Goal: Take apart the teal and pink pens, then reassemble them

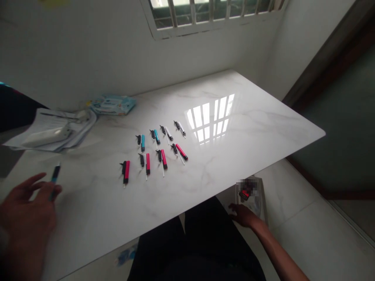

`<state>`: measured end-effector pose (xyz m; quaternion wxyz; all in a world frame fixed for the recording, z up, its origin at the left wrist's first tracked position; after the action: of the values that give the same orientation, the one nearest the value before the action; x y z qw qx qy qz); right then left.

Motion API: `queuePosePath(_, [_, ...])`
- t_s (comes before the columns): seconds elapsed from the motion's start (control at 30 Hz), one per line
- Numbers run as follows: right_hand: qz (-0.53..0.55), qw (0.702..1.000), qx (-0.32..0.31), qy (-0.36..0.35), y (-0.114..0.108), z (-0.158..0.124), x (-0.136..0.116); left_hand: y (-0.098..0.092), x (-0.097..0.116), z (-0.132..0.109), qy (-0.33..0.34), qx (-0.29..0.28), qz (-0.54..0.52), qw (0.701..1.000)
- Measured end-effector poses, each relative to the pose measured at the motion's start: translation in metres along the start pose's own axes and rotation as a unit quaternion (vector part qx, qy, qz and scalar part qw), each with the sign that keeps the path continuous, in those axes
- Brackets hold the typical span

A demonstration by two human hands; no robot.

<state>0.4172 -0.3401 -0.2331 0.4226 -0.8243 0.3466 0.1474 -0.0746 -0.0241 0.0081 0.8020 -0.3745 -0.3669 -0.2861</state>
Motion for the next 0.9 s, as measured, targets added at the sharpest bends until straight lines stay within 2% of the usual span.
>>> queuePosePath(0.1, [-0.038, 0.998, -0.048, 0.015, -0.007, -0.033, -0.018, 0.005, 0.006, 0.009, 0.002, 0.000, -0.093, 0.996])
queuePosePath(0.23, [-0.015, 0.996, -0.069, -0.049, -0.052, -0.076, -0.093, 0.015, 0.012, 0.032, -0.013, -0.001, -0.118, 0.993])
queuePosePath(0.33, [0.008, 0.977, -0.149, -0.150, -0.091, -0.096, -0.160, 0.036, 0.017, 0.056, -0.002, -0.008, -0.158, 0.987])
queuePosePath(0.43, [0.037, 0.933, -0.210, -0.291, -0.130, -0.107, -0.225, 0.066, 0.020, 0.073, 0.001, -0.095, -0.170, 0.981])
queuePosePath(0.5, [0.045, 0.908, -0.211, -0.358, -0.155, -0.108, -0.264, 0.076, 0.021, 0.077, 0.049, -0.114, -0.111, 0.986])
queuePosePath(0.6, [0.053, 0.897, -0.132, -0.418, -0.190, -0.089, -0.316, 0.079, 0.014, 0.072, 0.107, -0.162, -0.034, 0.980])
queuePosePath(0.67, [0.068, 0.889, -0.061, -0.448, -0.211, -0.062, -0.347, 0.075, 0.009, 0.067, 0.165, -0.192, 0.021, 0.967])
queuePosePath(0.73, [0.100, 0.884, 0.003, -0.456, -0.226, -0.021, -0.375, 0.070, 0.002, 0.062, 0.185, -0.209, 0.042, 0.959])
queuePosePath(0.8, [0.112, 0.882, 0.099, -0.447, -0.235, 0.029, -0.398, 0.067, -0.004, 0.060, 0.187, -0.242, 0.072, 0.949])
queuePosePath(0.87, [0.100, 0.871, 0.227, -0.425, -0.235, 0.077, -0.415, 0.065, -0.009, 0.058, 0.186, -0.265, 0.120, 0.938])
queuePosePath(0.9, [0.082, 0.866, 0.265, -0.416, -0.229, 0.098, -0.421, 0.064, -0.011, 0.057, 0.184, -0.271, 0.143, 0.934])
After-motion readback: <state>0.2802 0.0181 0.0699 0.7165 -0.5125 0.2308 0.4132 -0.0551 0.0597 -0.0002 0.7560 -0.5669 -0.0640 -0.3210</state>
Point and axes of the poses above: each hand's wrist, its own z-axis towards the middle knuckle, its own y-axis out of the palm, x = y × z, the point moved 4 cm from there along z, towards the middle knuckle, and after that the axes turned 6 degrees about y, right-handed, at the moved point
